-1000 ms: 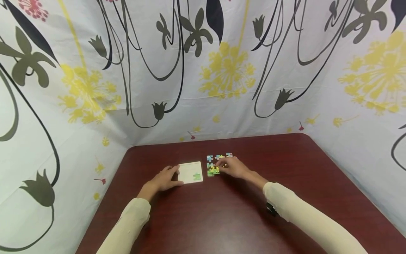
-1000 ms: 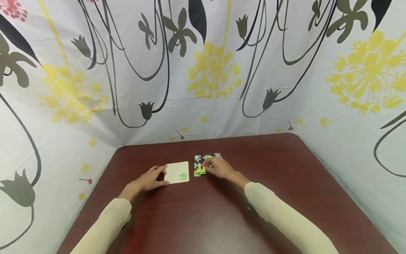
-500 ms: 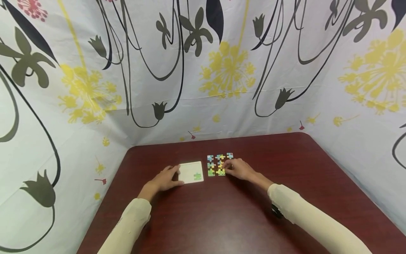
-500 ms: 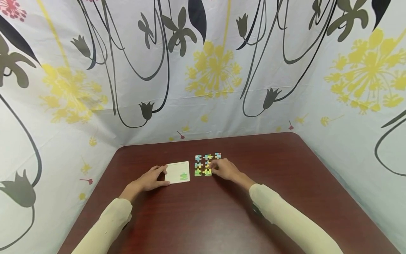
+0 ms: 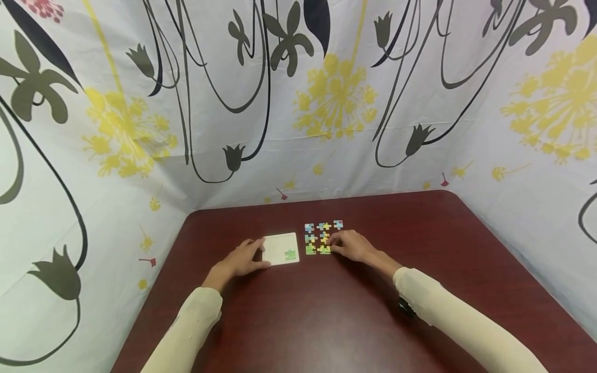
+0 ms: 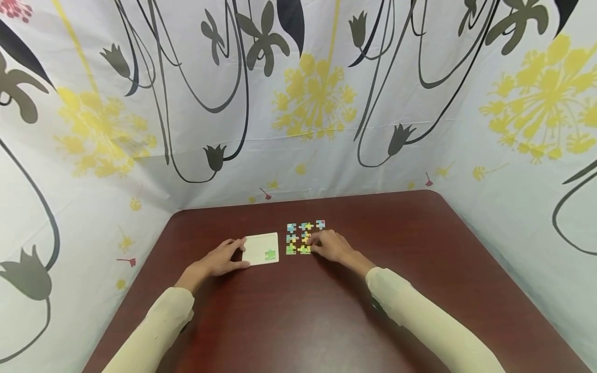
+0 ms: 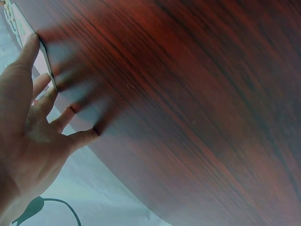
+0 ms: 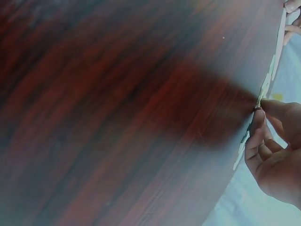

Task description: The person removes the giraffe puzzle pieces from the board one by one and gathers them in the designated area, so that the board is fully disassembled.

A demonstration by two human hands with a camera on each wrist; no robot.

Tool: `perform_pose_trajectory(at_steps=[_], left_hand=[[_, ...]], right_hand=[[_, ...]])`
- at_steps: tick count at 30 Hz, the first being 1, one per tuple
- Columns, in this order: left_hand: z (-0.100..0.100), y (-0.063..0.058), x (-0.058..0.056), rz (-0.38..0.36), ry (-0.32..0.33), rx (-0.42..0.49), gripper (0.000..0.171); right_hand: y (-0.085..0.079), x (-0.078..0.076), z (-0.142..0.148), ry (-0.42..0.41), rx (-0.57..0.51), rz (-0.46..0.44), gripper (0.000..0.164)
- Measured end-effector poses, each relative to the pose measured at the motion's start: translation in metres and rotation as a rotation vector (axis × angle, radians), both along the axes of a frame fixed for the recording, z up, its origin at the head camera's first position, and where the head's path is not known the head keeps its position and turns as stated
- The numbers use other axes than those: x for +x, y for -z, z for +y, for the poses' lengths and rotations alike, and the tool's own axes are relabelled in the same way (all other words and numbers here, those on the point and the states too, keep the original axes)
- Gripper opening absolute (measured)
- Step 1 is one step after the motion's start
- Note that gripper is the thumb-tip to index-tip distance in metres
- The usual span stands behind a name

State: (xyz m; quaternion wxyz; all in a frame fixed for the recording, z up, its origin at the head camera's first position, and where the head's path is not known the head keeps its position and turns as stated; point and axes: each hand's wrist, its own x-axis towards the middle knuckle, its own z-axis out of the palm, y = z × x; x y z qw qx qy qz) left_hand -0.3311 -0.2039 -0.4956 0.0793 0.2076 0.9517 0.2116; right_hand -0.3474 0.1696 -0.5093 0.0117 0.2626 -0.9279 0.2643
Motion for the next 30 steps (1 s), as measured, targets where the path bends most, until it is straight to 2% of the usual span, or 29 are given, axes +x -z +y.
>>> perform_pose_trajectory(at_steps=[9, 15, 30], left_hand=[[-0.001, 0.001, 0.000, 0.006, 0.000, 0.000, 0.063], [-0.002, 0.002, -0.001, 0.006, 0.003, -0.001, 0.073], [-0.003, 0.003, -0.003, 0.005, -0.005, -0.011, 0.072]], right_hand=[[-0.002, 0.000, -0.005, -0.020, 0.002, 0.019, 0.016], [-0.007, -0.001, -0.013, -0.046, 0.009, 0.024, 0.017], [-0.013, -0.007, -0.058, -0.116, -0.032, 0.027, 0.019]])
